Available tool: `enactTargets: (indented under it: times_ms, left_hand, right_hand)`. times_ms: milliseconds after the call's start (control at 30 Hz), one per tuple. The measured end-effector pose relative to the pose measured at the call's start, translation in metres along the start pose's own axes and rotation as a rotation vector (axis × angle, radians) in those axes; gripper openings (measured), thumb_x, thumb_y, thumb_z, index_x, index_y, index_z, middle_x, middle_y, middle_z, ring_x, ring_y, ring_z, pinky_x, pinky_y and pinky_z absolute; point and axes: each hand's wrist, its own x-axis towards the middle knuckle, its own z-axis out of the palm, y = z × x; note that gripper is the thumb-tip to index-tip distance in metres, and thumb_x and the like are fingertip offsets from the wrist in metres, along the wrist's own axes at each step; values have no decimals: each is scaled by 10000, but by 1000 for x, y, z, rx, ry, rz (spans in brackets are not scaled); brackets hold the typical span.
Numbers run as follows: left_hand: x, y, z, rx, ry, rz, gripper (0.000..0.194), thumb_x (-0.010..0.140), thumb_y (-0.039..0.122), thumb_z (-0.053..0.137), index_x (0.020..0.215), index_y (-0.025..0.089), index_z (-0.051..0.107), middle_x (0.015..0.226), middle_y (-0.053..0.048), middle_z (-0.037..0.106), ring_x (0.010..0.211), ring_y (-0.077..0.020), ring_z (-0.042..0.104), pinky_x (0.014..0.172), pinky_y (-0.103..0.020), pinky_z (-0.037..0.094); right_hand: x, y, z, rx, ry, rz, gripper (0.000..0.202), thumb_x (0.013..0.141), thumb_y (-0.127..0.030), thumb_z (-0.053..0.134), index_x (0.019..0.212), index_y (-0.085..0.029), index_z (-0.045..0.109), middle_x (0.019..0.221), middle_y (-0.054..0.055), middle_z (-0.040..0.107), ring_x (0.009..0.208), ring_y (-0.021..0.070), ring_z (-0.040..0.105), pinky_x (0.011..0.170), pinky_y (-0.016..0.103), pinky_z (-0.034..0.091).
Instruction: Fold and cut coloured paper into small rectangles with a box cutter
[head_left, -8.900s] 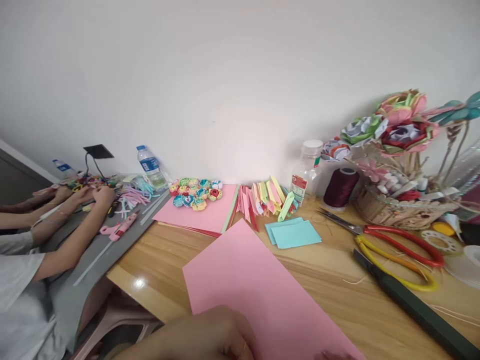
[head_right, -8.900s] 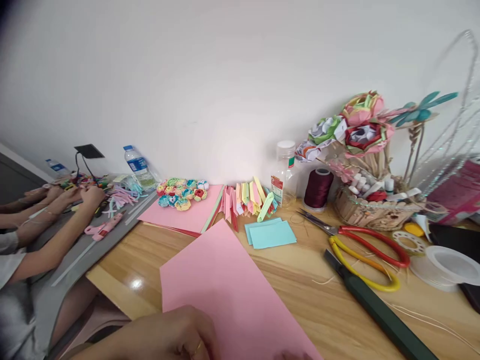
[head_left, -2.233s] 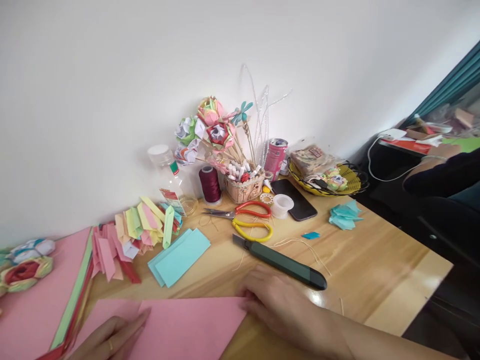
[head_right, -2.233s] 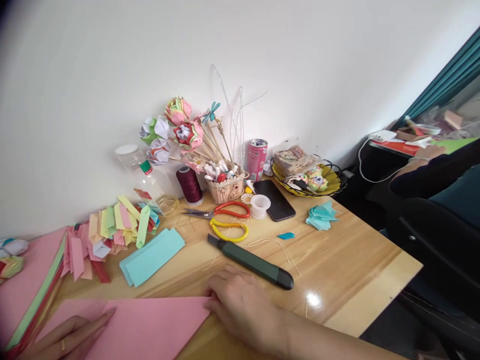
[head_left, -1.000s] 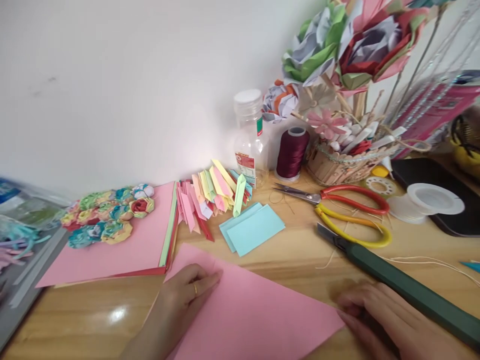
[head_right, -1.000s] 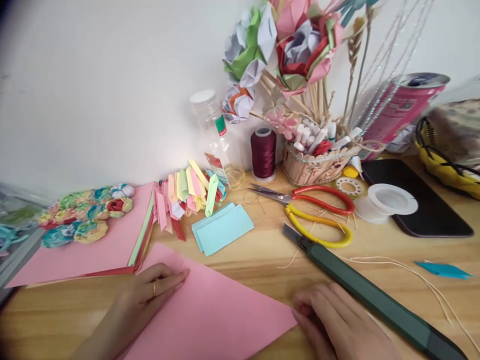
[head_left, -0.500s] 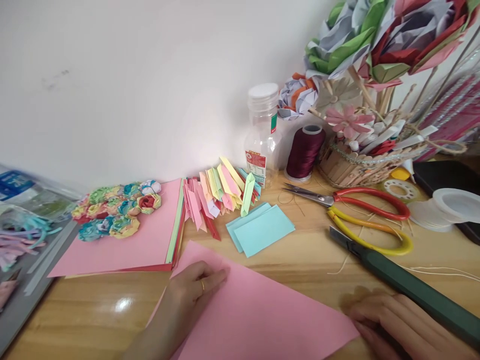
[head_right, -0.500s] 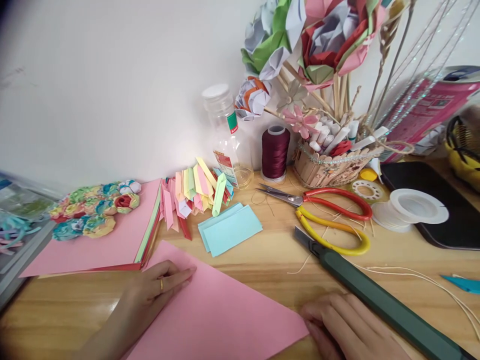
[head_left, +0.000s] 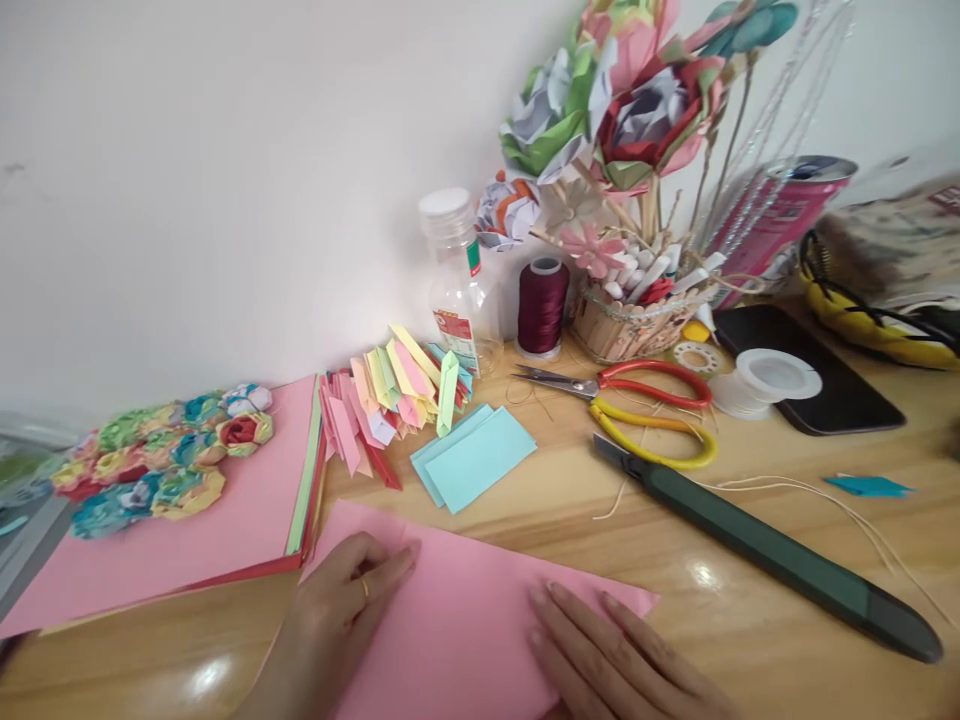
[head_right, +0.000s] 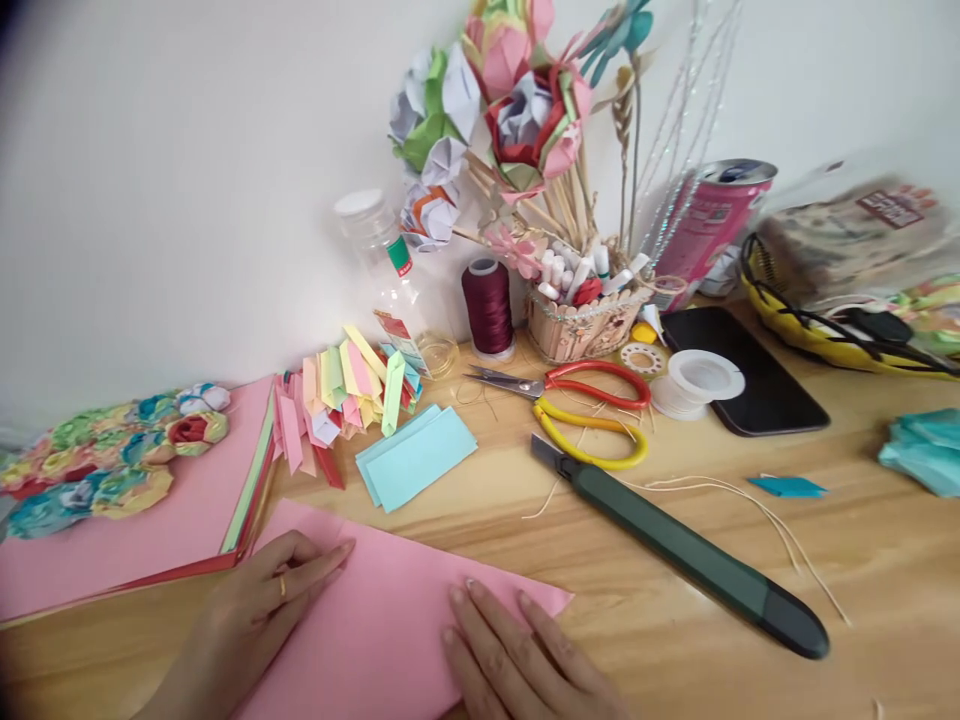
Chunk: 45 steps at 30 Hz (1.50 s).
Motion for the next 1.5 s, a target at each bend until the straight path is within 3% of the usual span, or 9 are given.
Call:
enactTargets:
  times_ms: [133,267,500,667,867,967,1133,1300,1500]
  left_hand:
    - [-4,-11,-2,35,-73,15,230,884,337,515,983,243,699,658,24,563,569,-76,579,546,-126,475]
    - [-4,-16,-2,62,-89,63,241,898,338,491,970,244,702,673,20,579,589,-70,594,579,-110,474]
    - [-4,-10,-1,68,-43,23,299,920,383,441,975,268,711,675,24,569,586,-52,577,587,-91,450]
    - [-9,-17,-1,73,-82,20,285,916,366,447,1044,289,690,699,13,582,617,-68,584,591,-115,460]
    - [-7,-18,0,36,-42,69,266,911,324,468,1080,299,672,700,15,570,622,-70,581,595,-123,464]
    - [-5,-16,-1,24,-23,99,265,911,307,471,1091,301,665,713,18,577,633,-68,591,599,-114,465]
    - [-4,-11,-2,0,-9,98,257,889,270,509,1095,261,663,722,17,555,625,-67,578,592,-121,458]
    - [-5,-9,-5,16,-66,75,273,881,272,507,1108,246,656,736,7,543,618,-70,565,553,-114,449]
    - [-4,-10,-6,-24,-81,52,269,874,292,511,1089,260,670,727,0,555,631,-87,575,574,-127,471]
  right_hand:
    - [0,-5,4,4,30,49,383,926,-164,309,1161,-280,588,1230,-78,596,1149,101,486,1098,313,161]
    - [-7,-8,5,-11,40,92,409,918,-147,288,1154,-281,594,1214,-81,607,1133,93,494,1110,317,128]
    - [-34,6,-16,-145,-100,194,424,802,-147,398,1184,-197,574,1261,4,580,1200,168,457,983,306,332]
    - [-53,14,-28,-150,-114,207,511,827,-431,421,1223,-128,534,1307,78,535,1284,259,362,926,388,393]
    - [-60,16,-40,-77,-39,427,492,836,-467,448,1142,-97,555,1216,159,584,1129,272,529,817,395,482]
    - [-41,15,-43,-53,13,365,475,857,-454,441,1150,-101,563,1122,113,646,1070,224,569,825,337,491]
    - [-13,4,-35,1,-56,140,431,887,-377,400,1221,-143,540,1252,24,586,1160,159,506,881,274,458]
    - [-15,-10,-24,-49,-44,198,375,899,-216,343,1204,-200,562,1240,-19,595,1117,119,529,910,251,410]
    - [-28,-13,-30,-106,-53,211,384,911,-343,362,1178,-185,587,1204,21,619,1067,145,573,818,251,474]
